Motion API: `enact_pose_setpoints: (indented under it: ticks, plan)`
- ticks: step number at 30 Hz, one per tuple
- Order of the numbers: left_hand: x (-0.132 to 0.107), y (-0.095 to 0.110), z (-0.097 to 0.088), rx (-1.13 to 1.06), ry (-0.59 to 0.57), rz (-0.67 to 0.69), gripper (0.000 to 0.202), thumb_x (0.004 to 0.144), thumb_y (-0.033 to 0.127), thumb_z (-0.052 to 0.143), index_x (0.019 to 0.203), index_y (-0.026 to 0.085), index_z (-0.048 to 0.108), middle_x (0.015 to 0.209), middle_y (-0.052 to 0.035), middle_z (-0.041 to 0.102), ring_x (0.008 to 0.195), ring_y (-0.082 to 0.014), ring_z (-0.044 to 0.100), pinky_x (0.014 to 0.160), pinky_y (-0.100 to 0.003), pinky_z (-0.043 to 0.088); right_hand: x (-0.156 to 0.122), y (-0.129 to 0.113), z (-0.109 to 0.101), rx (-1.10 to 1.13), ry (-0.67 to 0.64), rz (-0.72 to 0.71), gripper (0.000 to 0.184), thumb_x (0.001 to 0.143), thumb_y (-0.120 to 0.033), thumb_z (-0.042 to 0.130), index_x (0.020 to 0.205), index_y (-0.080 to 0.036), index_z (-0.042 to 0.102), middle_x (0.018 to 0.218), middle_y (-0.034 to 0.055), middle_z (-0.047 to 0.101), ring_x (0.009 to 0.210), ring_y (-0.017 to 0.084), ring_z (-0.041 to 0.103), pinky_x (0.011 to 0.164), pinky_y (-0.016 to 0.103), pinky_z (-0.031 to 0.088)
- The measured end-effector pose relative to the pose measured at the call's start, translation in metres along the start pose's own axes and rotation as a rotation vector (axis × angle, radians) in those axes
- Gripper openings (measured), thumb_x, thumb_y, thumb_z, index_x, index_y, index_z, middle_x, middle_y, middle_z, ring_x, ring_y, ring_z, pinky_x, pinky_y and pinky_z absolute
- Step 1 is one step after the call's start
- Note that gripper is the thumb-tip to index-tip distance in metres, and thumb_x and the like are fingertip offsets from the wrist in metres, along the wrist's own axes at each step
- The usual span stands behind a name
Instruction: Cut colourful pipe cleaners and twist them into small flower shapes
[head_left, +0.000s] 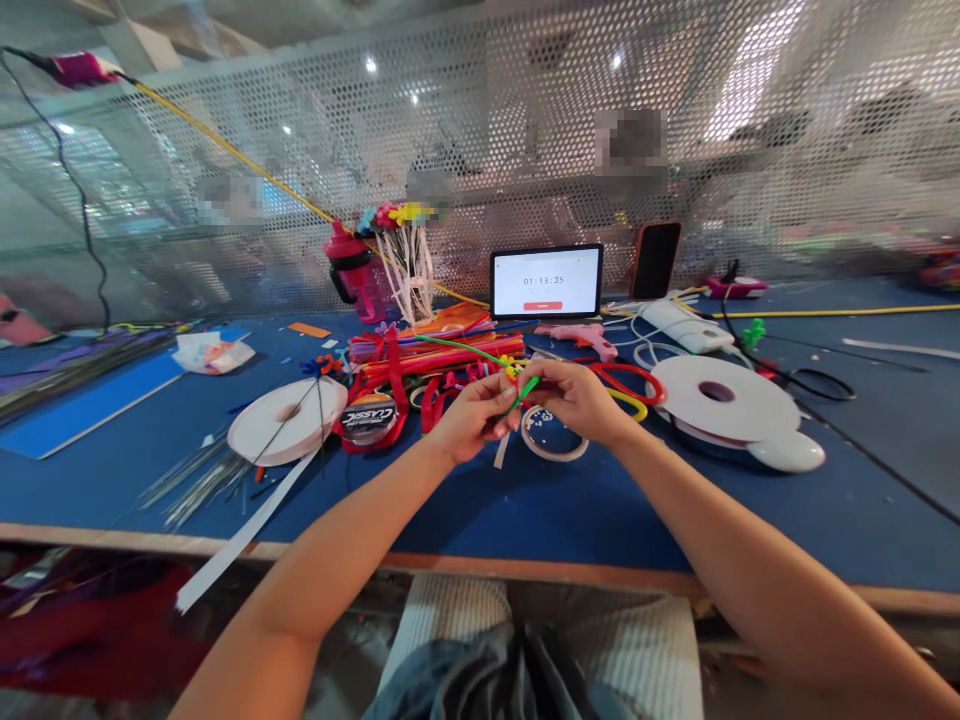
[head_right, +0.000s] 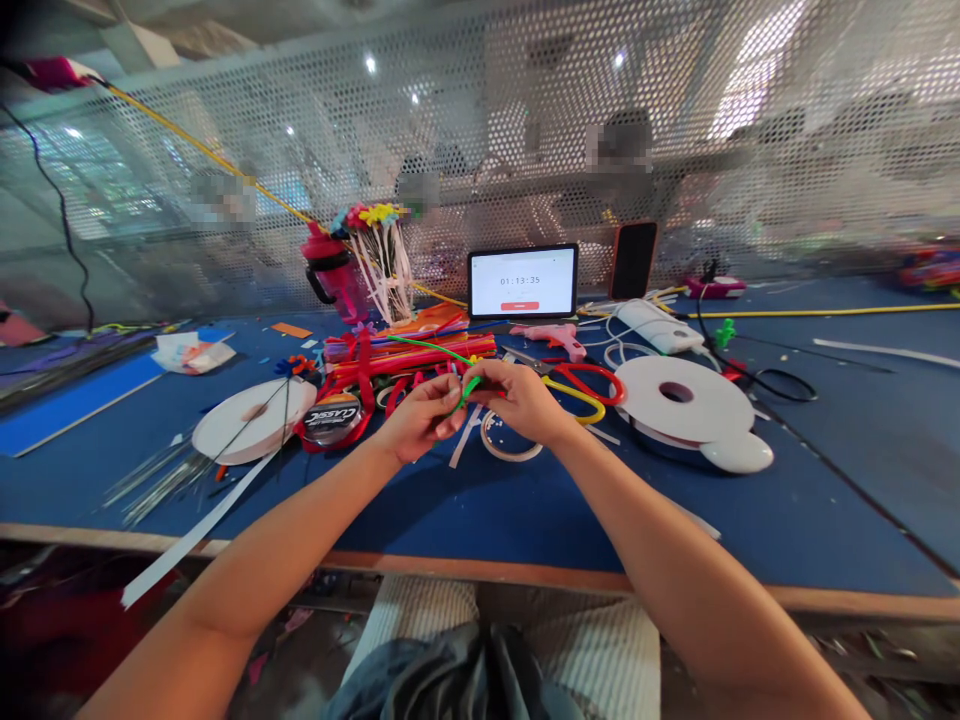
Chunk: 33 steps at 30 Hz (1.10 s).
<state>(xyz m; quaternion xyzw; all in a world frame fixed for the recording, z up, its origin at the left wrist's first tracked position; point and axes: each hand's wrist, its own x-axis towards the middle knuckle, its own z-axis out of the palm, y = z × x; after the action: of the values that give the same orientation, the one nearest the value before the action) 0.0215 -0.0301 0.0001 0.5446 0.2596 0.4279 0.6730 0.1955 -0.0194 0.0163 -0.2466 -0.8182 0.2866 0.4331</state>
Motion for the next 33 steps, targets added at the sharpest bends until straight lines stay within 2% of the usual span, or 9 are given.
enact_pose_setpoints:
  ticks: [3,6,10,13,16,20,25,29,33]
  plan:
    - [0.002,0.003,-0.005,-0.057,-0.098,-0.112,0.031,0.069,0.036,0.070,0.071,0.016,0.045,0.050,0.0048,0.049,0.031,-0.0003,0.029,0.032,-0.014,0.013,-0.001,-0.003,-0.001,-0.142,-0.017,-0.132,0.015,0.083,-0.021,0.052,0.088,-0.025,0.065,0.091,0.0048,0.063,0.087,0.019,0.056,0.082,0.037,0.043]
    - [0.000,0.006,-0.009,0.137,0.002,0.039,0.027,0.074,0.039,0.063,0.071,0.017,0.047,0.052,0.0032,0.051,0.034,-0.0031,0.035,0.035,-0.016,0.020,0.000,0.004,-0.002,-0.210,0.021,-0.123,0.015,0.079,-0.030,0.061,0.093,-0.029,0.065,0.106,0.0058,0.060,0.093,0.022,0.054,0.085,0.040,0.041]
    - [-0.005,0.008,-0.017,0.790,0.258,0.449,0.012,0.080,0.030,0.056,0.077,0.019,0.057,0.065,-0.0026,0.059,0.058,-0.0117,0.054,0.054,-0.022,0.039,0.001,0.019,-0.002,0.190,0.057,0.194,0.047,0.071,-0.061,0.058,0.099,-0.023,0.060,0.088,0.0058,0.059,0.075,0.018,0.055,0.068,0.033,0.046]
    - [-0.009,0.011,-0.024,1.181,0.190,0.615,0.006,0.079,0.022,0.056,0.078,0.021,0.062,0.079,-0.0066,0.062,0.077,-0.0159,0.058,0.067,-0.024,0.041,0.001,0.022,0.002,0.528,-0.115,0.512,0.067,0.078,-0.074,0.026,0.075,-0.017,0.060,0.060,0.0030,0.054,0.053,0.013,0.049,0.050,0.025,0.039]
    - [-0.011,0.013,-0.025,1.385,0.050,0.725,0.007,0.079,0.020,0.056,0.082,0.022,0.062,0.078,-0.0060,0.061,0.075,-0.0149,0.058,0.066,-0.024,0.042,-0.001,0.016,0.007,0.673,-0.227,0.674,0.065,0.079,-0.072,0.030,0.061,-0.015,0.056,0.054,0.0023,0.053,0.046,0.009,0.044,0.043,0.023,0.031]
    - [-0.012,0.013,-0.020,1.742,-0.053,1.048,0.009,0.083,0.018,0.052,0.090,0.021,0.056,0.080,-0.0037,0.061,0.072,-0.0120,0.056,0.063,-0.022,0.044,-0.002,0.007,0.014,0.823,-0.193,0.795,0.044,0.076,-0.056,0.054,0.059,-0.016,0.052,0.048,-0.0021,0.048,0.043,0.007,0.040,0.041,0.021,0.028]
    - [-0.013,0.015,-0.015,2.183,0.003,1.417,0.006,0.085,0.018,0.050,0.090,0.018,0.051,0.080,-0.0028,0.059,0.067,-0.0102,0.055,0.061,-0.022,0.045,-0.003,0.005,0.017,0.955,-0.189,0.826,0.029,0.074,-0.040,0.062,0.062,-0.016,0.050,0.048,-0.0044,0.044,0.044,0.006,0.038,0.041,0.019,0.027]
    - [-0.014,0.018,-0.014,2.220,0.021,1.451,0.003,0.084,0.018,0.050,0.087,0.018,0.051,0.080,-0.0020,0.059,0.066,-0.0096,0.055,0.062,-0.022,0.045,-0.003,0.005,0.016,1.021,-0.193,0.826,0.026,0.073,-0.035,0.061,0.063,-0.016,0.047,0.053,-0.0046,0.042,0.045,0.005,0.036,0.039,0.019,0.023]
    - [-0.014,0.015,-0.017,2.144,0.008,1.371,0.005,0.086,0.015,0.047,0.088,0.018,0.050,0.077,-0.0014,0.059,0.068,-0.0103,0.056,0.065,-0.023,0.045,-0.004,0.004,0.014,0.897,-0.216,0.652,0.022,0.078,-0.033,0.058,0.068,-0.016,0.046,0.055,-0.0050,0.040,0.047,0.005,0.034,0.040,0.017,0.020]
